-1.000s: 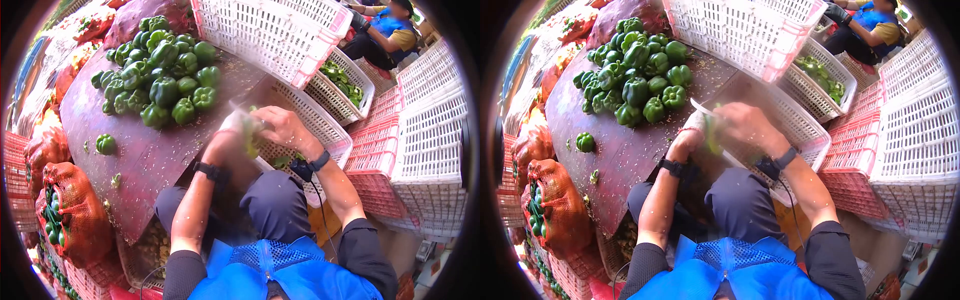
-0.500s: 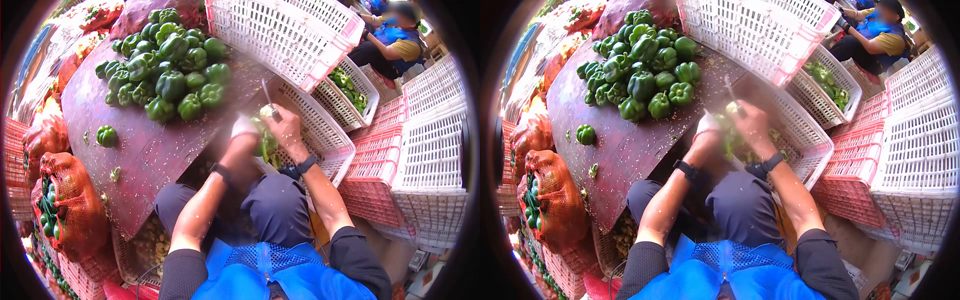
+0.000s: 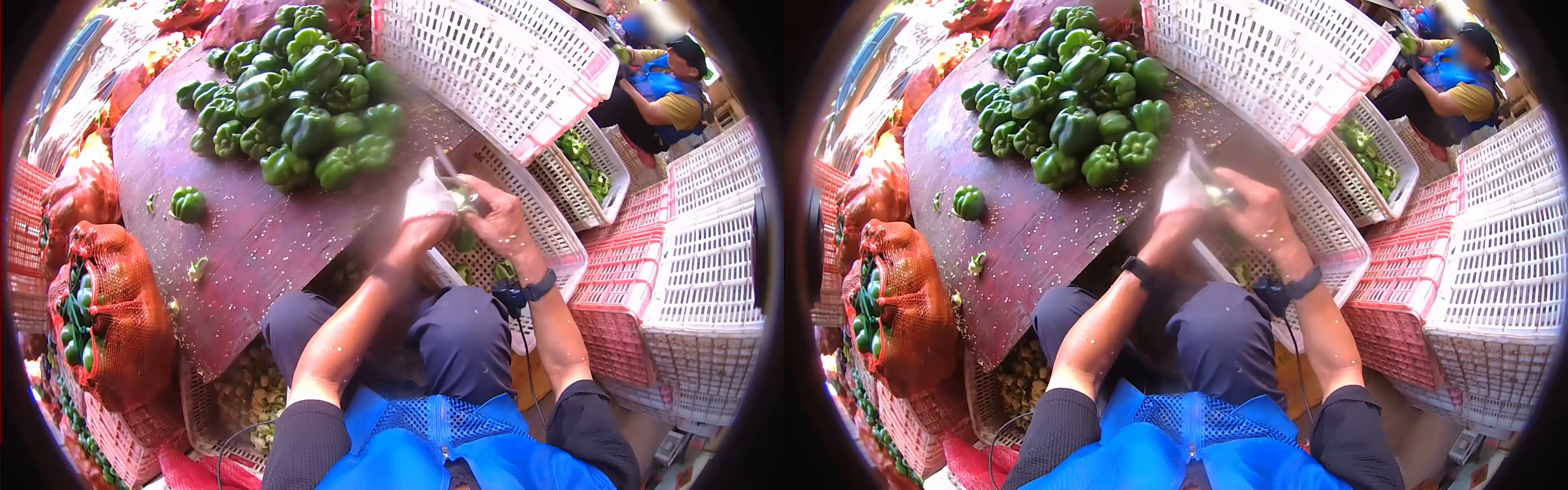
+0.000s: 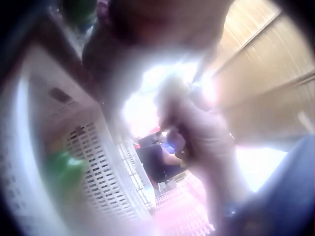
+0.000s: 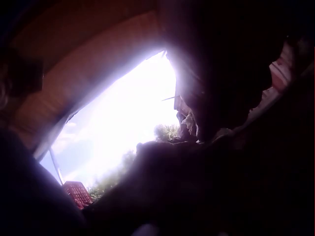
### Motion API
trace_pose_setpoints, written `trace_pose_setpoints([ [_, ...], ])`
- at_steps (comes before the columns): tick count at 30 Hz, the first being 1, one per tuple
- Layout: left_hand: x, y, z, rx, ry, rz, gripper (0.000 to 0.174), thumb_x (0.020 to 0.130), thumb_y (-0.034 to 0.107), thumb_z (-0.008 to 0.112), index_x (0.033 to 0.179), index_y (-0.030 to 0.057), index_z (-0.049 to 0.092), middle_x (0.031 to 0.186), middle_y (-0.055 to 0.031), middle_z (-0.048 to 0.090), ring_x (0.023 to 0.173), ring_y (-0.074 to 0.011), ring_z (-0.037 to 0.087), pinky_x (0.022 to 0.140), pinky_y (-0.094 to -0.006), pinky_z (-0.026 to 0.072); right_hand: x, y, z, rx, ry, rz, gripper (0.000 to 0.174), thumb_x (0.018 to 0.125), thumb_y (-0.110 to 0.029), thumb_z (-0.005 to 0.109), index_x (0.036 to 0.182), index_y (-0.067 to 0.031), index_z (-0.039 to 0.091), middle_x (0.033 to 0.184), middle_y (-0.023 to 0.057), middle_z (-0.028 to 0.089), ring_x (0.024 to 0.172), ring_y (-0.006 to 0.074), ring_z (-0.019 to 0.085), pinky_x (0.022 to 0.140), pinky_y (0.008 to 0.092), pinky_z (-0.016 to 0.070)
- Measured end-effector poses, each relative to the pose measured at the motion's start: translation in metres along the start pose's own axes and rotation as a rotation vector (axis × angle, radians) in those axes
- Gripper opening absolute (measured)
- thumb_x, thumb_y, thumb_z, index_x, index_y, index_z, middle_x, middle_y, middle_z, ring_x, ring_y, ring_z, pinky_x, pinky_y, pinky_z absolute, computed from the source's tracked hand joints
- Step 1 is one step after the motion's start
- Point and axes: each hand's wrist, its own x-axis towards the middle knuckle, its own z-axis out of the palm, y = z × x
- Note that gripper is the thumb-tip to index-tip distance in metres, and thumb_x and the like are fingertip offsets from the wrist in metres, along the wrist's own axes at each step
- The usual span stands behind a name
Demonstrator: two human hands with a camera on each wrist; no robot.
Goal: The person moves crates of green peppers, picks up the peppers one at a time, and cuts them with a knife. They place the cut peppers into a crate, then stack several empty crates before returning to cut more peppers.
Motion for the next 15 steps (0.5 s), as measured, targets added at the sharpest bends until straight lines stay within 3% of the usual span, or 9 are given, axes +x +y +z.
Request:
trace_pose_setpoints([
  [2,0.002,-0.008,-0.016,0.118,0.068,0.179,0.021,0.088,0.014,0.065,0.100,-0.0026,0.064,0.093,-0.0174,0.070,0.083,-0.0328,0.070,0.071,-0.0432,0.0536,0.014,-0.010,0.018,0.010,-0.051,-0.011,0.043,0.081,-0.013,0.076,0.122,-0.0043,0.064,0.110,0.0194,0.070,0.092,0.0308,0.071,0.082,0.0355,0.0562],
  [3,0.004,-0.015,-0.022,0.153,0.137,0.188,0.015,0.085,0.008,0.066,0.096,-0.0014,0.064,0.082,-0.0103,0.069,0.073,-0.0236,0.068,0.065,-0.0374,0.0538,0.019,-0.014,0.026,0.017,-0.101,-0.012,0.041,0.081,-0.014,0.075,0.120,-0.0051,0.064,0.107,0.0190,0.070,0.090,0.0331,0.071,0.081,0.0372,0.0562],
  [4,0.006,-0.022,-0.029,0.156,0.147,0.187,0.015,0.085,0.008,0.066,0.096,-0.0014,0.064,0.082,-0.0103,0.069,0.073,-0.0236,0.068,0.065,-0.0374,0.0538,0.023,-0.018,0.034,0.021,-0.105,-0.020,0.041,0.081,-0.014,0.075,0.120,-0.0051,0.064,0.107,0.0190,0.070,0.090,0.0331,0.071,0.081,0.0372,0.0562],
  [6,0.013,-0.036,-0.044,-0.069,0.141,0.227,0.012,0.083,0.004,0.067,0.094,0.0005,0.063,0.078,-0.0039,0.066,0.069,-0.0120,0.062,0.060,-0.0291,0.0512,0.030,-0.025,0.046,0.135,-0.141,-0.016,0.038,0.081,-0.015,0.075,0.115,-0.0041,0.063,0.100,0.0185,0.070,0.087,0.0318,0.071,0.079,0.0375,0.0556],
  [8,0.005,-0.008,-0.074,-0.245,0.204,0.024,0.007,0.085,0.000,0.059,0.090,0.0030,0.062,0.075,-0.0026,0.064,0.062,-0.0118,0.059,0.057,-0.0272,0.0482,0.031,-0.023,0.053,0.224,-0.175,0.031,0.036,0.080,-0.017,0.077,0.110,-0.0037,0.064,0.098,0.0180,0.071,0.085,0.0303,0.071,0.078,0.0371,0.0553],
  [10,0.006,0.002,-0.123,0.203,0.428,0.514,0.004,0.082,0.002,0.059,0.085,0.0031,0.060,0.073,-0.0171,0.064,0.066,-0.0348,0.065,0.061,-0.0368,0.0514,0.030,-0.018,0.047,0.324,-0.231,0.211,0.038,0.082,-0.016,0.082,0.113,-0.0014,0.066,0.087,0.0001,0.068,0.083,0.0058,0.061,0.072,0.0256,0.0518],
  [12,0.022,-0.022,-0.170,0.607,0.582,0.306,0.009,0.082,0.009,0.065,0.085,0.0031,0.060,0.078,-0.0207,0.067,0.073,-0.0401,0.067,0.065,-0.0463,0.0528,0.031,-0.011,0.033,0.137,-0.232,0.188,0.040,0.080,-0.024,0.084,0.109,-0.0013,0.068,0.082,0.0015,0.066,0.081,0.0056,0.061,0.073,0.0243,0.0512],
  [14,0.014,-0.017,-0.206,0.925,0.595,0.000,0.013,0.088,0.014,0.063,0.094,0.0045,0.057,0.083,-0.0209,0.069,0.077,-0.0416,0.067,0.065,-0.0492,0.0524,0.031,-0.007,0.027,-0.256,-0.251,0.292,0.046,0.079,-0.035,0.084,0.108,-0.0021,0.070,0.086,0.0075,0.070,0.082,0.0142,0.067,0.076,0.0276,0.0527],
  [15,0.019,-0.035,-0.217,0.920,0.615,0.036,0.014,0.090,0.015,0.062,0.095,0.0042,0.055,0.082,-0.0212,0.068,0.076,-0.0412,0.068,0.065,-0.0495,0.0524,0.029,0.030,0.043,-0.269,-0.127,-0.012,0.056,0.076,-0.043,0.084,0.114,-0.0044,0.069,0.101,0.0158,0.071,0.093,0.0260,0.070,0.083,0.0345,0.0549],
])
